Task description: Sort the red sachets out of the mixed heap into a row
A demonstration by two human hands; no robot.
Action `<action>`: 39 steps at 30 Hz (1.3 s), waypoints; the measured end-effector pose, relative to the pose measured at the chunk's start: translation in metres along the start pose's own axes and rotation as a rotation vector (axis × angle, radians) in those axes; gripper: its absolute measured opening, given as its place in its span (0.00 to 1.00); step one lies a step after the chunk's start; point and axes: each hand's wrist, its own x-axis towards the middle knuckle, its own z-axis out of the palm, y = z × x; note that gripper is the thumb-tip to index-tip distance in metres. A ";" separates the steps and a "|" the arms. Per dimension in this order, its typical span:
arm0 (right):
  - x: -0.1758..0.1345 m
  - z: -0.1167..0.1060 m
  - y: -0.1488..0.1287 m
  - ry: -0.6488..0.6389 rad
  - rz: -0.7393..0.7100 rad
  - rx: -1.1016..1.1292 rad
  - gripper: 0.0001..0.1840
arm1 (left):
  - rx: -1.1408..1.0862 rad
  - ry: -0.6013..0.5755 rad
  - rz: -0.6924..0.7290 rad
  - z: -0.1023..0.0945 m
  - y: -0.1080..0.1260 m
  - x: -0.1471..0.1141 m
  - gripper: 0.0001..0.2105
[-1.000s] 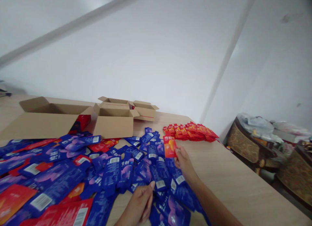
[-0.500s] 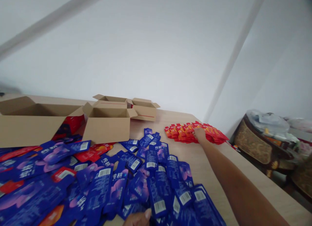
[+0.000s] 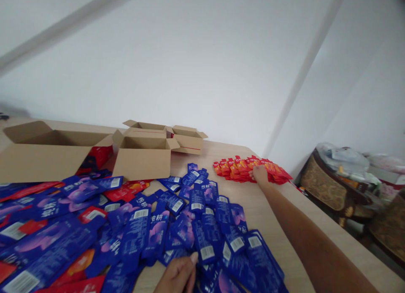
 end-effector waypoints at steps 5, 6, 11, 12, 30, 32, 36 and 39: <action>-0.053 0.014 -0.033 -0.067 0.081 0.154 0.13 | -0.209 -0.027 0.062 0.007 -0.004 0.001 0.31; -0.068 0.020 -0.043 -0.095 0.070 0.179 0.13 | -0.222 -0.026 0.083 0.007 -0.004 0.000 0.31; -0.163 0.053 -0.098 -0.306 -0.103 0.324 0.12 | -0.274 -0.042 0.136 0.005 -0.001 -0.002 0.31; -0.185 0.059 -0.107 -0.352 -0.172 0.354 0.12 | -0.285 -0.031 0.140 0.004 0.000 -0.003 0.30; -0.264 0.096 -0.083 -0.488 -0.468 -0.520 0.31 | 0.984 0.696 0.188 -0.160 0.046 -0.058 0.11; -0.274 0.092 -0.089 -0.517 -0.481 -0.501 0.32 | 1.135 0.731 0.123 -0.179 0.045 -0.061 0.14; -0.304 0.073 -0.098 -0.570 -0.504 -0.409 0.33 | 1.379 0.737 0.038 -0.192 0.040 -0.056 0.19; -0.320 0.057 -0.098 -0.620 -0.554 -0.299 0.32 | 1.519 0.735 0.029 -0.196 0.039 -0.051 0.18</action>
